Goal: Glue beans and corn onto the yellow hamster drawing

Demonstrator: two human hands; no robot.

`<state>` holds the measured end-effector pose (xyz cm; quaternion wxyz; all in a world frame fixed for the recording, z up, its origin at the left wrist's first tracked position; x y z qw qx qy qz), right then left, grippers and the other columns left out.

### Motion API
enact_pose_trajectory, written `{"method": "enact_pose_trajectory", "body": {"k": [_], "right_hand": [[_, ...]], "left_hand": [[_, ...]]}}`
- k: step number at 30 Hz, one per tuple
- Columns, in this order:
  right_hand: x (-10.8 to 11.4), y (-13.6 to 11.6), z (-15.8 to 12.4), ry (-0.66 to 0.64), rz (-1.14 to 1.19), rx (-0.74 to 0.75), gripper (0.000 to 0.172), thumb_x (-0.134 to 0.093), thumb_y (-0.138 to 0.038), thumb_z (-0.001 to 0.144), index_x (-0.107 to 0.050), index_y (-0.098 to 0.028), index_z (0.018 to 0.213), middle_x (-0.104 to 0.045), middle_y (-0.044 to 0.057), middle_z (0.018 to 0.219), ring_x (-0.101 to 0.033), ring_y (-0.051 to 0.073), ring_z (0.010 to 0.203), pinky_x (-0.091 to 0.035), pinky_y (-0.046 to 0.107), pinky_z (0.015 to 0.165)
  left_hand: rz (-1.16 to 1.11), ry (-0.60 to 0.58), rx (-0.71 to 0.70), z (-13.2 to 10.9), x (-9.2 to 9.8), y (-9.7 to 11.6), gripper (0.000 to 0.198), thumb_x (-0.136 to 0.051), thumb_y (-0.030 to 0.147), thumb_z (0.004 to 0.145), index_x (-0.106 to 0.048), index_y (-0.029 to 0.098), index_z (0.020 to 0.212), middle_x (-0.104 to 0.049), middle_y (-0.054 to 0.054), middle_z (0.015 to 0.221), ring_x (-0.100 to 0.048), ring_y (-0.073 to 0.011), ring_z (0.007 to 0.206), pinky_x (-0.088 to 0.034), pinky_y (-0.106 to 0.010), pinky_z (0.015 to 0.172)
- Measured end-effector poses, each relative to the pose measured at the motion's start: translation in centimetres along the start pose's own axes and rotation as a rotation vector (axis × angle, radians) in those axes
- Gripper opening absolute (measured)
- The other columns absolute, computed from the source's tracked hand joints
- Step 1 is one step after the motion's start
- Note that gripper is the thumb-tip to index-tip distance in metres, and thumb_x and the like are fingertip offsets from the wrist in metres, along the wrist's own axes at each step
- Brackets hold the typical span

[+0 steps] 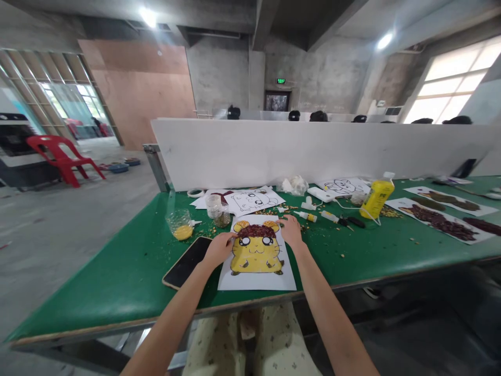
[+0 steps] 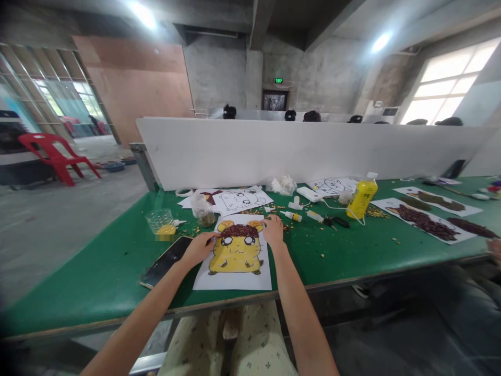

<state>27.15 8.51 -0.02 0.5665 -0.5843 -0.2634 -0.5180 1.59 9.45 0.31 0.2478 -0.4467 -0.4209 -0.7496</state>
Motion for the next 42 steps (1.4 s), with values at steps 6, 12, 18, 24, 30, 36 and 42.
{"method": "enact_pose_trajectory", "body": {"k": [6, 12, 18, 24, 30, 36, 42], "right_hand": [[0.23, 0.1, 0.08, 0.04, 0.011, -0.025, 0.041, -0.039, -0.006, 0.077, -0.067, -0.023, 0.101, -0.05, 0.006, 0.126, -0.037, 0.022, 0.122, -0.031, 0.032, 0.096], [0.32, 0.13, 0.05, 0.044, 0.015, -0.018, 0.037, -0.042, -0.008, 0.076, -0.07, -0.024, 0.093, -0.052, 0.004, 0.124, -0.039, 0.022, 0.119, -0.031, 0.033, 0.096], [0.36, 0.26, -0.02, 0.041, 0.015, -0.028, 0.038, -0.041, -0.009, 0.078, -0.07, -0.026, 0.095, -0.052, 0.003, 0.125, -0.04, 0.021, 0.119, -0.032, 0.031, 0.095], [0.36, 0.68, -0.06, 0.032, 0.008, -0.085, 0.036, -0.041, -0.009, 0.077, -0.071, -0.024, 0.092, -0.053, 0.006, 0.122, -0.04, 0.024, 0.118, -0.033, 0.034, 0.095], [0.42, 0.48, -0.24, 0.012, 0.006, -0.086, 0.035, -0.043, -0.01, 0.077, -0.07, -0.025, 0.092, -0.054, 0.006, 0.119, -0.042, 0.023, 0.115, -0.035, 0.033, 0.092], [0.6, 0.22, -0.33, 0.027, 0.003, -0.067, 0.037, -0.042, -0.008, 0.078, -0.068, -0.026, 0.097, -0.053, 0.004, 0.12, -0.041, 0.02, 0.116, -0.034, 0.03, 0.093], [0.62, 0.53, -0.33, 0.033, -0.011, -0.097, 0.035, -0.043, -0.01, 0.078, -0.069, -0.023, 0.097, -0.053, 0.007, 0.119, -0.041, 0.023, 0.116, -0.034, 0.033, 0.093]], "left_hand": [[-0.005, 0.003, -0.007, 0.05, -0.12, -0.06, 0.033, -0.04, 0.012, 0.079, -0.063, 0.017, 0.103, -0.064, -0.007, 0.108, -0.057, -0.021, 0.102, -0.042, -0.031, 0.092], [-0.004, 0.0, -0.009, 0.13, -0.35, -0.38, 0.033, -0.04, 0.012, 0.08, -0.062, 0.017, 0.103, -0.064, -0.008, 0.107, -0.057, -0.0213, 0.102, -0.043, -0.031, 0.091], [-0.002, 0.004, -0.007, 0.07, -0.21, -0.17, 0.033, -0.04, 0.011, 0.079, -0.063, 0.016, 0.103, -0.064, -0.008, 0.107, -0.057, -0.0213, 0.102, -0.042, -0.031, 0.091], [-0.006, 0.004, -0.004, 0.02, -0.07, -0.03, 0.034, -0.04, 0.011, 0.079, -0.063, 0.016, 0.103, -0.064, -0.008, 0.107, -0.056, -0.0214, 0.102, -0.042, -0.031, 0.092], [-0.007, -0.004, -0.005, -0.04, -0.01, 0.17, 0.035, -0.039, 0.011, 0.079, -0.063, 0.016, 0.104, -0.065, -0.008, 0.107, -0.056, -0.0214, 0.102, -0.042, -0.031, 0.092], [-0.002, -0.003, -0.001, -0.01, 0.01, 0.16, 0.035, -0.039, 0.01, 0.079, -0.063, 0.016, 0.103, -0.065, -0.008, 0.107, -0.056, -0.021, 0.102, -0.042, -0.031, 0.092], [-0.002, -0.007, 0.007, 0.02, 0.04, 0.09, 0.035, -0.04, 0.01, 0.078, -0.063, 0.018, 0.103, -0.065, -0.007, 0.107, -0.056, -0.0208, 0.102, -0.043, -0.031, 0.091]]}}
Point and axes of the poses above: each hand's wrist, its own z-axis towards the middle knuckle, its own x-axis out of the back of the hand, y = z × x, the point moved 9 cm from there along z, towards the middle knuckle
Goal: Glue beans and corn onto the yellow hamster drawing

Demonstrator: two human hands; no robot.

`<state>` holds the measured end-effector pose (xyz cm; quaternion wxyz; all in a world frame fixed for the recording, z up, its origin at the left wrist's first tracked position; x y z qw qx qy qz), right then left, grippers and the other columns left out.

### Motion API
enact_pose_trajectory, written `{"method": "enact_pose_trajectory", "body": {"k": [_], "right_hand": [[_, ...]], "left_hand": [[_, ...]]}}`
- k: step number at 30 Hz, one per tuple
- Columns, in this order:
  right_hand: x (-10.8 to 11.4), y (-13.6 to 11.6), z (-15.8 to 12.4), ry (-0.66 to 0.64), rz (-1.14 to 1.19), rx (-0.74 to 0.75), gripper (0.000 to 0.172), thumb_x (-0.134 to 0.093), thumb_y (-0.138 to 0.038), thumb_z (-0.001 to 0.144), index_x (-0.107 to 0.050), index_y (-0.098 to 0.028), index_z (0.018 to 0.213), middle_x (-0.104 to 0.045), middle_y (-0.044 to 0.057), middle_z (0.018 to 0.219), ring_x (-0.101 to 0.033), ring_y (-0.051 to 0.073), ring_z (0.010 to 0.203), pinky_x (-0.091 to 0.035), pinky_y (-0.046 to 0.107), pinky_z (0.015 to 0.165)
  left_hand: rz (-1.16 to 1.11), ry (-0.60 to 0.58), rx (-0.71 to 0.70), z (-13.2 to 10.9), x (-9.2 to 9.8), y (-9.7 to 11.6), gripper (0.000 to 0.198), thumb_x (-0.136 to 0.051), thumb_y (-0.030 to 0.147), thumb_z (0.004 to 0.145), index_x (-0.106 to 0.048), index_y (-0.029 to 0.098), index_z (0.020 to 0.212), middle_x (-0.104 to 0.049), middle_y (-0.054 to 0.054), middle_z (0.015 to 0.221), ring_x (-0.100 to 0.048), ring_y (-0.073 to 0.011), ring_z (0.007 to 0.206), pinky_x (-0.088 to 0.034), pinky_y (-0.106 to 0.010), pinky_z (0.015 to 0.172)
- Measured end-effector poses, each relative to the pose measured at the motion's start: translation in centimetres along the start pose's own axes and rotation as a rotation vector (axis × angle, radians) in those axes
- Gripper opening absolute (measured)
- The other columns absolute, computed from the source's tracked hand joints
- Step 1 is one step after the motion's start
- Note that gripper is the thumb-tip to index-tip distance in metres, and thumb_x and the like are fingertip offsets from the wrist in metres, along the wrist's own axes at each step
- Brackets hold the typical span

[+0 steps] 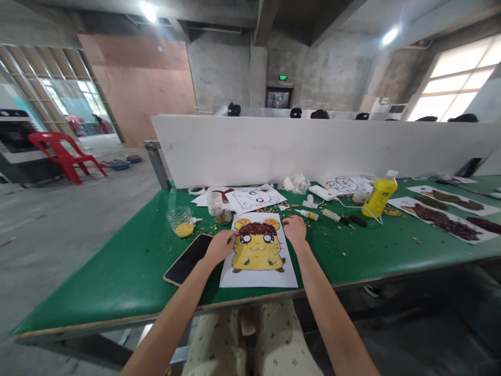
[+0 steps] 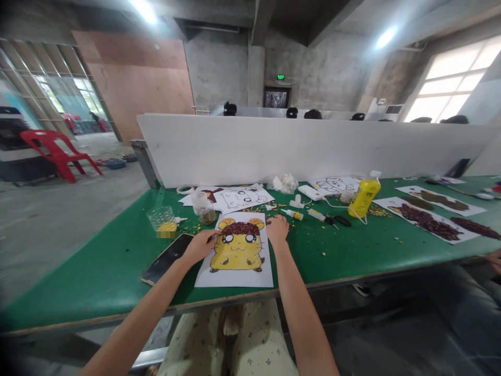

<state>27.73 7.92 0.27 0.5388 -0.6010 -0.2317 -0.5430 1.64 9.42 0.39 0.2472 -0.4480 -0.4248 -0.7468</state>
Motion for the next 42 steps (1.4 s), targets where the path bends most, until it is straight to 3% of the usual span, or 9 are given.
{"method": "enact_pose_trajectory", "body": {"k": [9, 14, 21, 25, 28, 33, 37, 40, 42], "right_hand": [[-0.3, 0.0, 0.1, -0.02, -0.01, 0.015, 0.04, -0.04, -0.01, 0.079, -0.064, -0.022, 0.108, -0.051, 0.008, 0.122, -0.039, 0.024, 0.118, -0.033, 0.034, 0.093], [-1.0, -0.6, 0.2, -0.066, -0.01, 0.083, 0.045, -0.04, -0.008, 0.078, -0.06, -0.028, 0.113, -0.048, 0.003, 0.128, -0.036, 0.02, 0.122, -0.031, 0.029, 0.096], [-1.4, -0.6, 0.2, -0.08, -0.026, 0.077, 0.047, -0.036, -0.008, 0.081, -0.054, -0.025, 0.121, -0.044, 0.006, 0.132, -0.033, 0.022, 0.125, -0.03, 0.033, 0.098], [-1.9, -0.9, 0.1, -0.108, -0.028, 0.094, 0.041, -0.035, -0.016, 0.085, -0.055, -0.027, 0.119, -0.039, 0.004, 0.137, -0.027, 0.023, 0.129, -0.027, 0.036, 0.101], [-2.0, -0.8, 0.1, -0.104, -0.03, 0.078, 0.043, -0.031, -0.018, 0.088, -0.047, -0.024, 0.128, -0.034, 0.008, 0.14, -0.023, 0.024, 0.132, -0.027, 0.039, 0.102], [-2.6, -1.2, 0.1, -0.151, -0.031, 0.11, 0.04, -0.034, -0.026, 0.088, -0.049, -0.032, 0.125, -0.031, 0.0, 0.143, -0.018, 0.022, 0.135, -0.022, 0.039, 0.106], [-2.5, -0.7, 0.2, -0.137, -0.037, 0.062, 0.044, -0.029, -0.029, 0.09, -0.043, -0.024, 0.131, -0.026, 0.007, 0.146, -0.014, 0.027, 0.136, -0.021, 0.043, 0.106], [-2.5, -1.0, 0.1, -0.138, -0.032, 0.093, 0.045, -0.027, -0.029, 0.091, -0.036, -0.029, 0.135, -0.023, 0.001, 0.148, -0.012, 0.023, 0.137, -0.02, 0.04, 0.107], [-2.7, -1.2, 0.1, -0.151, -0.035, 0.104, 0.043, -0.03, -0.029, 0.09, -0.041, -0.031, 0.131, -0.024, -0.001, 0.147, -0.012, 0.022, 0.137, -0.02, 0.04, 0.107]], "left_hand": [[-0.001, -0.003, 0.003, 0.0, 0.1, 0.1, 0.035, -0.04, 0.01, 0.078, -0.063, 0.017, 0.104, -0.065, -0.007, 0.108, -0.056, -0.0212, 0.103, -0.043, -0.03, 0.091], [0.001, -0.004, 0.0, -0.1, 0.1, 0.2, 0.035, -0.039, 0.011, 0.079, -0.063, 0.017, 0.104, -0.065, -0.007, 0.108, -0.056, -0.0214, 0.103, -0.043, -0.031, 0.091], [0.0, -0.005, 0.001, 0.0, 0.0, 0.1, 0.034, -0.039, 0.011, 0.079, -0.063, 0.016, 0.103, -0.065, -0.008, 0.108, -0.056, -0.0213, 0.103, -0.042, -0.032, 0.092], [0.001, -0.009, 0.004, 0.0, 0.0, 0.0, 0.034, -0.04, 0.011, 0.079, -0.063, 0.017, 0.104, -0.065, -0.007, 0.108, -0.056, -0.0216, 0.103, -0.043, -0.032, 0.092], [0.001, -0.007, 0.001, 0.0, 0.0, 0.0, 0.034, -0.041, 0.012, 0.079, -0.063, 0.018, 0.104, -0.065, -0.007, 0.108, -0.056, -0.0214, 0.103, -0.043, -0.032, 0.092], [0.0, -0.001, -0.002, 0.0, 0.0, 0.0, 0.034, -0.04, 0.011, 0.079, -0.063, 0.018, 0.103, -0.064, -0.007, 0.108, -0.056, -0.0208, 0.103, -0.042, -0.031, 0.093], [0.003, -0.005, -0.003, 0.0, -0.2, -0.2, 0.034, -0.04, 0.012, 0.079, -0.062, 0.018, 0.104, -0.065, -0.007, 0.108, -0.056, -0.0209, 0.104, -0.042, -0.031, 0.093], [0.0, -0.004, -0.007, 0.0, -0.3, -0.3, 0.034, -0.039, 0.013, 0.079, -0.062, 0.017, 0.104, -0.064, -0.007, 0.109, -0.055, -0.0208, 0.105, -0.041, -0.031, 0.094], [-0.003, -0.006, -0.009, 0.1, -0.3, -0.3, 0.035, -0.039, 0.012, 0.079, -0.062, 0.017, 0.105, -0.064, -0.007, 0.109, -0.055, -0.0207, 0.104, -0.041, -0.031, 0.094]]}}
Point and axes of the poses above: each hand's wrist, its own z-axis towards the middle knuckle, its own x-axis out of the back of the hand, y = z × x, the point moved 9 cm from there along z, towards the middle knuckle
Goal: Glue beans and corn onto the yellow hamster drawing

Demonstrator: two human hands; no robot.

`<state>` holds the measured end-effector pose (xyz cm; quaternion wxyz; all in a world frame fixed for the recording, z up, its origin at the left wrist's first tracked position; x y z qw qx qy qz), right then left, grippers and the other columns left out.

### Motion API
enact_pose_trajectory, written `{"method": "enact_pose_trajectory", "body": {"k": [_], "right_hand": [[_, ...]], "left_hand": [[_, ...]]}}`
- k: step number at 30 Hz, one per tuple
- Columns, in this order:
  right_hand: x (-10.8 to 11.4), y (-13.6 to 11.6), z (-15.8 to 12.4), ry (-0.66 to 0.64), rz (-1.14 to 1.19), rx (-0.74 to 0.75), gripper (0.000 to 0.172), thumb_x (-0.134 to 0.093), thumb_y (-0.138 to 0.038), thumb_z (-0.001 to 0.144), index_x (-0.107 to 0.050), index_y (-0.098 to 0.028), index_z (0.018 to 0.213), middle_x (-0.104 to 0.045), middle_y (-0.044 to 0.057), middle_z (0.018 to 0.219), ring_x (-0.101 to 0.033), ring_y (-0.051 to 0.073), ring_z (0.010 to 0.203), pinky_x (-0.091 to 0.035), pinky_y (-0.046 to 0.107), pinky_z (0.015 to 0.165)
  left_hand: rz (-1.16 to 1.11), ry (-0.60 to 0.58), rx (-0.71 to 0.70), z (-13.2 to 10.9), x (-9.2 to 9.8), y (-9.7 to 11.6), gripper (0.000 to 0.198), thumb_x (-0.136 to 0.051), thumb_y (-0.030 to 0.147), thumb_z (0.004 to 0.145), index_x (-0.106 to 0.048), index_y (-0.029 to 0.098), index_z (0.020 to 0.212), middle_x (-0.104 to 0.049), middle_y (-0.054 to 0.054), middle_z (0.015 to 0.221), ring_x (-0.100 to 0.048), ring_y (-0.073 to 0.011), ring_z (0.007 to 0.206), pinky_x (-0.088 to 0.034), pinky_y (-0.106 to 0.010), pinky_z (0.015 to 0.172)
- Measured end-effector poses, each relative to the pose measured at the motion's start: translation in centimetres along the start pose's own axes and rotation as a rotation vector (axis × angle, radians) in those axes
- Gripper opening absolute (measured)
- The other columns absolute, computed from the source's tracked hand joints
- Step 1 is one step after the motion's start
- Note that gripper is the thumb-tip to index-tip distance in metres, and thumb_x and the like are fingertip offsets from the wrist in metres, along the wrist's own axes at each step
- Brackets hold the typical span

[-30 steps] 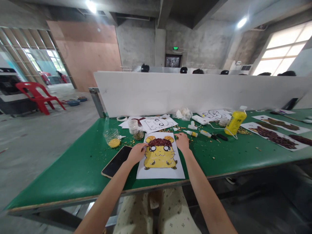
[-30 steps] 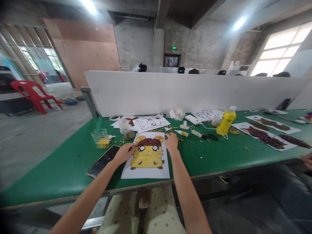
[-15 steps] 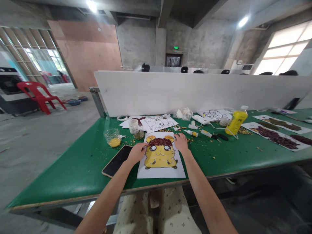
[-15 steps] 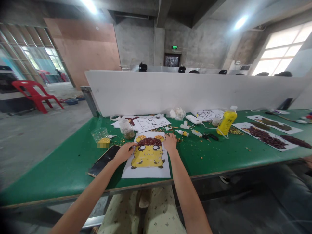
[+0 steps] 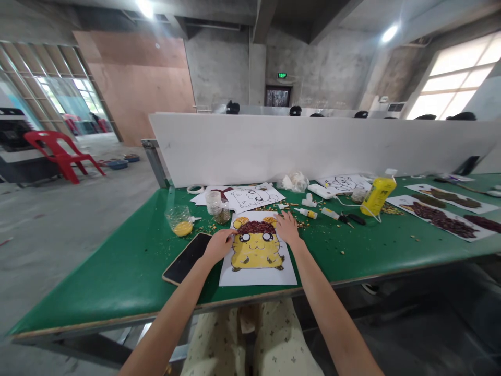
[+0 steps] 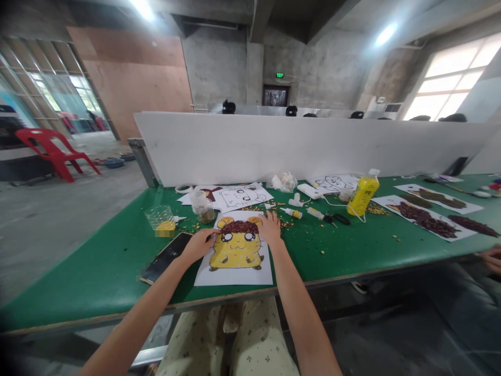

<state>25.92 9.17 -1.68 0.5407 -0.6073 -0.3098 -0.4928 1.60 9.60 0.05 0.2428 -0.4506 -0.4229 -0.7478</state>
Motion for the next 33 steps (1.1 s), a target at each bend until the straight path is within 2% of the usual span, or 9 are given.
{"method": "enact_pose_trajectory", "body": {"k": [4, 6, 9, 14, 18, 23, 26, 29, 33], "right_hand": [[0.2, 0.6, 0.0, 0.021, -0.011, -0.057, 0.044, -0.026, -0.027, 0.091, -0.044, -0.022, 0.13, -0.025, 0.007, 0.146, -0.013, 0.027, 0.136, -0.021, 0.044, 0.106], [0.4, 0.6, 0.0, 0.028, -0.01, -0.053, 0.045, -0.024, -0.028, 0.091, -0.04, -0.024, 0.134, -0.022, 0.005, 0.148, -0.011, 0.025, 0.137, -0.021, 0.043, 0.106], [0.2, 0.2, 0.0, 0.003, -0.008, -0.02, 0.042, -0.027, -0.031, 0.091, -0.045, -0.032, 0.129, -0.025, -0.002, 0.147, -0.012, 0.022, 0.137, -0.02, 0.04, 0.107], [0.3, 0.6, -0.1, 0.004, -0.011, -0.066, 0.046, -0.026, -0.032, 0.091, -0.043, -0.021, 0.132, -0.026, 0.008, 0.146, -0.015, 0.027, 0.136, -0.02, 0.044, 0.106], [0.2, 0.2, -0.2, -0.003, -0.005, -0.029, 0.042, -0.031, -0.031, 0.09, -0.044, -0.031, 0.13, -0.028, 0.0, 0.146, -0.016, 0.022, 0.136, -0.021, 0.039, 0.107], [0.9, 1.1, -0.3, 0.055, -0.014, -0.118, 0.046, -0.025, -0.025, 0.09, -0.042, -0.017, 0.132, -0.032, 0.011, 0.142, -0.019, 0.027, 0.134, -0.022, 0.044, 0.105], [1.1, 1.1, -0.2, 0.065, -0.006, -0.101, 0.047, -0.023, -0.026, 0.091, -0.038, -0.02, 0.135, -0.028, 0.008, 0.145, -0.016, 0.025, 0.135, -0.023, 0.043, 0.105], [0.5, 0.6, -0.1, 0.027, 0.004, -0.05, 0.042, -0.028, -0.029, 0.09, -0.046, -0.028, 0.129, -0.029, 0.003, 0.145, -0.016, 0.023, 0.136, -0.023, 0.04, 0.106], [0.3, 1.0, -0.1, 0.037, 0.005, -0.091, 0.044, -0.027, -0.028, 0.091, -0.048, -0.019, 0.128, -0.028, 0.009, 0.145, -0.015, 0.027, 0.136, -0.021, 0.043, 0.106]], "left_hand": [[-0.002, -0.004, -0.001, 0.0, 0.1, 0.1, 0.035, -0.04, 0.012, 0.079, -0.062, 0.018, 0.105, -0.064, -0.007, 0.108, -0.056, -0.0206, 0.103, -0.042, -0.031, 0.093], [-0.001, -0.003, -0.001, 0.0, 0.1, 0.1, 0.035, -0.04, 0.012, 0.079, -0.062, 0.018, 0.105, -0.065, -0.007, 0.108, -0.056, -0.0208, 0.103, -0.042, -0.032, 0.093], [0.003, 0.0, -0.003, 0.0, 0.1, 0.1, 0.035, -0.039, 0.011, 0.079, -0.062, 0.017, 0.104, -0.064, -0.007, 0.108, -0.057, -0.0208, 0.102, -0.042, -0.032, 0.093], [0.005, 0.001, -0.008, 0.0, 0.1, 0.1, 0.035, -0.039, 0.012, 0.079, -0.062, 0.018, 0.105, -0.065, -0.007, 0.108, -0.056, -0.0205, 0.103, -0.042, -0.031, 0.093], [0.003, 0.003, -0.009, 0.0, 0.1, 0.1, 0.035, -0.04, 0.011, 0.079, -0.062, 0.018, 0.104, -0.065, -0.007, 0.108, -0.057, -0.0207, 0.102, -0.043, -0.032, 0.092], [0.002, 0.013, -0.017, 0.0, 0.0, 0.1, 0.035, -0.04, 0.011, 0.079, -0.063, 0.018, 0.104, -0.065, -0.007, 0.107, -0.057, -0.0211, 0.102, -0.043, -0.032, 0.091], [0.003, 0.018, -0.017, -0.1, 0.1, 0.1, 0.035, -0.04, 0.011, 0.078, -0.063, 0.018, 0.105, -0.065, -0.007, 0.108, -0.057, -0.0214, 0.103, -0.043, -0.031, 0.092], [0.005, 0.016, -0.016, -0.1, 0.1, 0.1, 0.035, -0.04, 0.011, 0.078, -0.063, 0.017, 0.104, -0.065, -0.007, 0.108, -0.057, -0.0215, 0.103, -0.043, -0.032, 0.092], [0.009, 0.011, -0.013, -0.1, 0.1, 0.1, 0.035, -0.04, 0.012, 0.079, -0.062, 0.018, 0.105, -0.065, -0.006, 0.109, -0.057, -0.0206, 0.103, -0.043, -0.031, 0.092]]}}
Point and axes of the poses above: each hand's wrist, its own z-axis towards the middle knuckle, its own x-axis out of the back of the hand, y = z × x, the point moved 9 cm from there along z, towards the middle knuckle
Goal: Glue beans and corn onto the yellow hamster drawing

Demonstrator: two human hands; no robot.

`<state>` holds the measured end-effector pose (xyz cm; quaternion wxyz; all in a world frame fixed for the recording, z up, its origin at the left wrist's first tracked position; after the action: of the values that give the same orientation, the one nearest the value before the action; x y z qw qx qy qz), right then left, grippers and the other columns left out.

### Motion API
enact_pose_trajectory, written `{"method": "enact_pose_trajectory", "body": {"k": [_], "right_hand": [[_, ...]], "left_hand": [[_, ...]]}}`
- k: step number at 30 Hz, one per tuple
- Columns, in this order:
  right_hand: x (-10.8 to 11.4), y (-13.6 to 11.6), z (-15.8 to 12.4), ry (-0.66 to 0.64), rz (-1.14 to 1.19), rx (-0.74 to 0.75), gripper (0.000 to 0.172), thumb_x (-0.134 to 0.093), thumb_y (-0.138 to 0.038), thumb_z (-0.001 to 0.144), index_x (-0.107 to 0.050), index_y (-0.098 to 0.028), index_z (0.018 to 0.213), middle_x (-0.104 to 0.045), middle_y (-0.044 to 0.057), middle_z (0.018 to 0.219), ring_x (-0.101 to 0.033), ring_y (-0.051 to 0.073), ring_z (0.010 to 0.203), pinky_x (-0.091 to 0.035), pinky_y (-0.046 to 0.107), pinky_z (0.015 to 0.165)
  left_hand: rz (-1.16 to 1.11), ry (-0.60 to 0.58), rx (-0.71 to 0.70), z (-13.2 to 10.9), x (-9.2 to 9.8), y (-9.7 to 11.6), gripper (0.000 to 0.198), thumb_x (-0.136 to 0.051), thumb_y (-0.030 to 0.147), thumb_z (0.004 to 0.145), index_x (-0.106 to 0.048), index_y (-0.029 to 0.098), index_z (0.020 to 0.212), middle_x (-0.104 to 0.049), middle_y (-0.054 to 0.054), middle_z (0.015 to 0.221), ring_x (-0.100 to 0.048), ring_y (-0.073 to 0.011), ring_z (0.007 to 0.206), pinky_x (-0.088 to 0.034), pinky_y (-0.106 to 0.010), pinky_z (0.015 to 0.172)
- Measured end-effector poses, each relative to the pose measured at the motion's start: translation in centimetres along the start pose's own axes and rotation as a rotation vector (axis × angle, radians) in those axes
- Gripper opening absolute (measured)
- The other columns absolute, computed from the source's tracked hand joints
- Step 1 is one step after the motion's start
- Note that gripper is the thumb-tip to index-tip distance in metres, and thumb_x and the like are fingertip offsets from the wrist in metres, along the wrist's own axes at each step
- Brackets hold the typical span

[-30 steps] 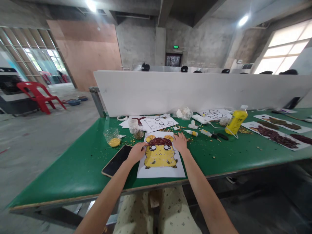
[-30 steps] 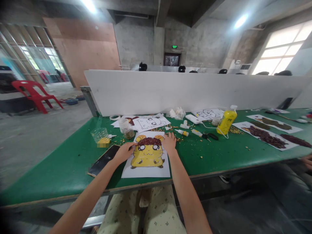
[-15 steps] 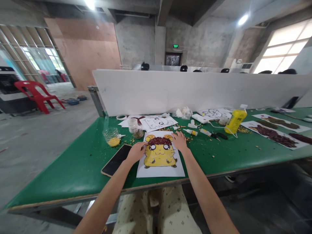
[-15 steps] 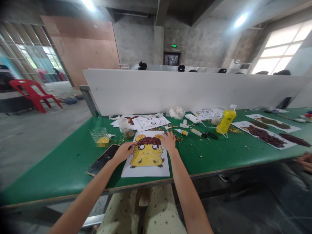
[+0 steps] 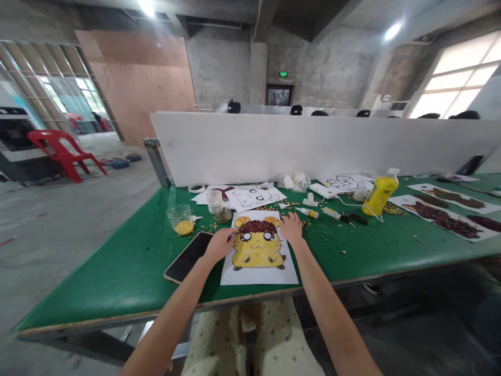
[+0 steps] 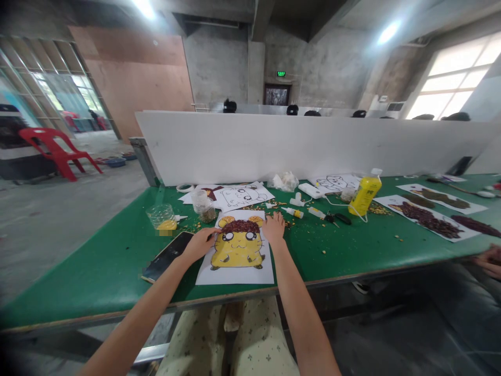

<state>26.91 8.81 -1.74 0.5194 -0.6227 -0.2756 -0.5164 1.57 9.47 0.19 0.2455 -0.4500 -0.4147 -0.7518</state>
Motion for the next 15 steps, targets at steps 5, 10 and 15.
{"method": "enact_pose_trajectory", "body": {"k": [5, 10, 15], "right_hand": [[0.07, 0.15, 0.08, -0.004, 0.012, 0.005, 0.042, -0.03, -0.025, 0.09, -0.047, -0.022, 0.128, -0.029, 0.009, 0.144, -0.015, 0.027, 0.136, -0.023, 0.044, 0.105], [-0.1, -0.64, -0.06, -0.031, 0.026, 0.061, 0.037, -0.034, -0.026, 0.089, -0.056, -0.026, 0.119, -0.031, 0.005, 0.143, -0.016, 0.025, 0.136, -0.023, 0.041, 0.105], [-0.06, -0.07, 0.03, -0.014, 0.022, 0.022, 0.04, -0.034, -0.023, 0.088, -0.052, -0.019, 0.124, -0.032, 0.011, 0.142, -0.018, 0.029, 0.134, -0.022, 0.045, 0.105]], "left_hand": [[0.004, -0.002, 0.004, 0.04, -0.09, -0.09, 0.036, -0.04, 0.011, 0.079, -0.062, 0.018, 0.105, -0.065, -0.006, 0.109, -0.057, -0.0203, 0.103, -0.042, -0.03, 0.092], [0.002, 0.001, 0.003, 0.06, -0.2, -0.16, 0.036, -0.039, 0.011, 0.079, -0.062, 0.017, 0.106, -0.064, -0.007, 0.11, -0.056, -0.0208, 0.104, -0.042, -0.031, 0.093], [0.003, -0.002, 0.0, 0.06, -0.2, -0.17, 0.036, -0.04, 0.01, 0.079, -0.062, 0.017, 0.106, -0.064, -0.007, 0.11, -0.056, -0.0206, 0.104, -0.042, -0.031, 0.093]]}}
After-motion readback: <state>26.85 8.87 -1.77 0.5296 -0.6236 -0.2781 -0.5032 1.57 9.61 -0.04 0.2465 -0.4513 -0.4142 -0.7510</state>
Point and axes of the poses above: each hand's wrist, its own z-axis towards the middle knuckle, its own x-axis out of the back of the hand, y = z × x, the point moved 9 cm from there along z, towards the middle knuckle
